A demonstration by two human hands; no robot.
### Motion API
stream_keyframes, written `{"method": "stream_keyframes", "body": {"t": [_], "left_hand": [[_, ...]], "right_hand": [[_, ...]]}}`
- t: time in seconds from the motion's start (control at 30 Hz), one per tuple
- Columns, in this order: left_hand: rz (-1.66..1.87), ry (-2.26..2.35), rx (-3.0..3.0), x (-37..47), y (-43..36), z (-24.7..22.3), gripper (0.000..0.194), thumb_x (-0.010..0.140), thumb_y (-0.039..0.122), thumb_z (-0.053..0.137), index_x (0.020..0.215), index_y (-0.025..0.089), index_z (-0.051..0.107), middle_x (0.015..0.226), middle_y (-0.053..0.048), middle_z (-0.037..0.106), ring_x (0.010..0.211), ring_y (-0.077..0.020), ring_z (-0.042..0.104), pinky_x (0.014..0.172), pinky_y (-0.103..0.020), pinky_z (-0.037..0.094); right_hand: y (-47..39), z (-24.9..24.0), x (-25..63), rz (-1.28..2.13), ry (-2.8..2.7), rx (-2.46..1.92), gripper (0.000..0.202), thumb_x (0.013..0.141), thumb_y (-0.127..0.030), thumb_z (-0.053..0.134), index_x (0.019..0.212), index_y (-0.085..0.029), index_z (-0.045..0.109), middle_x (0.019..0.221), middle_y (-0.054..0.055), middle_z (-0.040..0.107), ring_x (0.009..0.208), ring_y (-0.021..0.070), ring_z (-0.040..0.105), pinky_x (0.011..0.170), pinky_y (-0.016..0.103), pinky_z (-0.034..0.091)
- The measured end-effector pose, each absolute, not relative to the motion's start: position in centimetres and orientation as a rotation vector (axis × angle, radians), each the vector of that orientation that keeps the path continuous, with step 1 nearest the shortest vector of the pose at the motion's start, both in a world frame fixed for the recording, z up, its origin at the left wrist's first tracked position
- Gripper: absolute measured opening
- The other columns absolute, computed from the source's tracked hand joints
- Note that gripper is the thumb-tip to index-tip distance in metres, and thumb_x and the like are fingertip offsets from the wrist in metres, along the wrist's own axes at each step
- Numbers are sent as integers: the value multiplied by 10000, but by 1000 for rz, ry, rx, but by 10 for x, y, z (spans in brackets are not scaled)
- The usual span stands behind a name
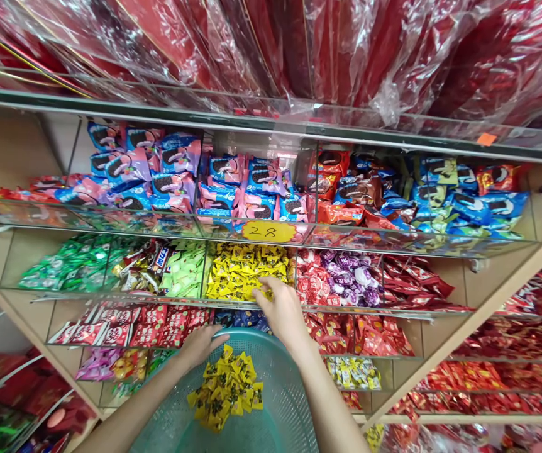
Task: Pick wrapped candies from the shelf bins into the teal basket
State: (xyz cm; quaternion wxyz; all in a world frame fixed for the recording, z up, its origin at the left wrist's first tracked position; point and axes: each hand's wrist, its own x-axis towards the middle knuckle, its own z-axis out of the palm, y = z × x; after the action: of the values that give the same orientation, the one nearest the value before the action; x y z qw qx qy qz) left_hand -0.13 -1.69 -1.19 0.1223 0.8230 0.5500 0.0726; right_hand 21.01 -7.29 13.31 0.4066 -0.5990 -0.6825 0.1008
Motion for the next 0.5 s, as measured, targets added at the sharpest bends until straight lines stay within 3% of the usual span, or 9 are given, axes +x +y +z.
{"method": "stream_keyframes", "body": {"t": [0.17, 0.33, 0.5], "left_hand": [[177, 1630, 2421, -1, -16, -14, 414, 881, 516, 345, 1077, 258, 602, 996, -61, 675, 960, -228, 615, 756, -272, 433], [133, 1636, 2422, 0, -16, -11, 368, 880, 474, 383, 1108, 275, 591, 1027, -55, 671, 994, -232, 604, 742, -257, 428], [139, 1673, 2380, 1, -16, -10, 396, 870, 493, 399, 1123, 255, 591, 1058, -77, 663, 1004, -233, 599, 761, -255, 420]], "right_hand": [[-86, 132, 186, 634, -2038, -1214, 263, 805, -345, 568, 1015, -203, 635, 803, -9, 660, 600, 107, 547, 592, 225, 405], [-74, 99, 170, 692, -2361, -1282, 182, 766, -279, 614, 927, -219, 671, 761, -13, 665, 697, 135, 588, 624, 217, 377], [-58, 56, 164, 520, -2502, -1629, 208, 743, -251, 613, 938, -201, 667, 857, 57, 670, 869, 211, 594, 653, 247, 372]]}}
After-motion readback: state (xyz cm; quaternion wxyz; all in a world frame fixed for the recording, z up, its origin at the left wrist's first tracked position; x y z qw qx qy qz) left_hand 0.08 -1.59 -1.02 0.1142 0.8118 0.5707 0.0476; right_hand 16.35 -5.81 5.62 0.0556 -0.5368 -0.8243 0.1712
